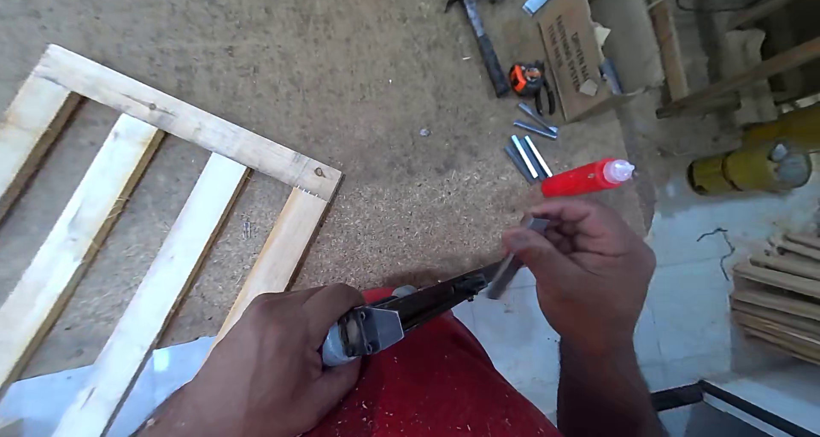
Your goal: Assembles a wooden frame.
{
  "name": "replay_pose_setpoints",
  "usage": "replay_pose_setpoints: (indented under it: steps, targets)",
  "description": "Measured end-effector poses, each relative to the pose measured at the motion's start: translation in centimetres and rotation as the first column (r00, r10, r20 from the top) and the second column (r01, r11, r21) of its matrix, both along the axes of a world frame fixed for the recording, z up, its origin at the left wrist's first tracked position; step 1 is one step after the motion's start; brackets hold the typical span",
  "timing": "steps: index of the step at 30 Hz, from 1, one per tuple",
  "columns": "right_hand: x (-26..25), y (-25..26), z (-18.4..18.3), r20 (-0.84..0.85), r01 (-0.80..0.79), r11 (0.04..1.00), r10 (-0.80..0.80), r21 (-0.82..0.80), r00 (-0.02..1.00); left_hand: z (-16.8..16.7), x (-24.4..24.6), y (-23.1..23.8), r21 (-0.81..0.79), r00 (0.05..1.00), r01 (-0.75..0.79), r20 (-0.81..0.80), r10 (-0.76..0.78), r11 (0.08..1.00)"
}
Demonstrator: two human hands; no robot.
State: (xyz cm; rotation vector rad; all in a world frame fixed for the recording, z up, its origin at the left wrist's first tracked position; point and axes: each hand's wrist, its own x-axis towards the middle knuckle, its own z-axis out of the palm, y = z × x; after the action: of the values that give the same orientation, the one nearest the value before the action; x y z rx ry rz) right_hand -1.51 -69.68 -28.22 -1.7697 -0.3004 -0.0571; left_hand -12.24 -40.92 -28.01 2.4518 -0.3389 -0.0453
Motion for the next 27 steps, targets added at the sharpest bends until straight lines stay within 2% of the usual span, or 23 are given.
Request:
replay_pose_setpoints:
  steps: [2, 4, 10, 15, 18, 20, 22, 25, 26, 27]
  targets:
    - [-0.6, 0.9, 0.3, -0.038, 0.047, 0.994, -0.044, 0.094, 0.998, 0.0, -0.1, -0.1, 0.002, 1.0, -0.004, 0.003, 0.004, 1.0]
    - [-1.4, 1.8, 0.5, -0.01, 0.108, 0.991, -0.108, 0.074, 0.994, 0.1, -0.2, -0.1, 0.005, 1.0, -0.006, 0.005, 0.006, 1.0]
    - [-3.8, 2.3, 1.0, 0.195, 0.291, 0.936, -0.253, -0.197, 0.948, 0.3, -0.1, -0.3, 0.033, 1.0, -0.002, 0.021, 0.002, 0.999]
    - [-4.6, 1.8, 2.1, 0.272, 0.354, 0.817, -0.25, -0.455, 0.929, 0.4, -0.1, -0.6, 0.046, 0.999, 0.017, 0.034, -0.019, 0.999]
    - [-4.6, 1.5, 2.7, 0.26, 0.352, 0.766, -0.246, -0.538, 0.934, 0.5, -0.2, -0.8, 0.053, 0.998, 0.034, 0.05, -0.036, 0.998]
    - [-4.9, 1.5, 3.2, 0.234, 0.32, 0.76, -0.223, -0.566, 0.946, 0.5, -0.3, -0.8, 0.057, 0.997, 0.046, 0.059, -0.049, 0.997]
    - [-5.9, 1.8, 3.6, 0.212, 0.225, 0.796, -0.124, -0.562, 0.969, 0.6, -0.3, -0.7, 0.055, 0.997, 0.053, 0.058, -0.056, 0.997]
    - [-6.9, 1.8, 3.6, 0.15, -0.067, 0.901, 0.144, -0.43, 0.978, 0.7, -0.4, -0.6, 0.047, 0.997, 0.051, 0.054, -0.054, 0.998]
    - [-6.7, 1.3, 3.4, 0.134, -0.137, 0.922, 0.197, -0.362, 0.971, 0.7, -0.5, -0.6, 0.048, 0.997, 0.049, 0.052, -0.051, 0.998]
    - [-6.2, 0.4, 2.9, 0.143, -0.142, 0.935, 0.197, -0.326, 0.97, 0.7, -0.6, -0.4, 0.045, 0.997, 0.051, 0.05, -0.053, 0.998]
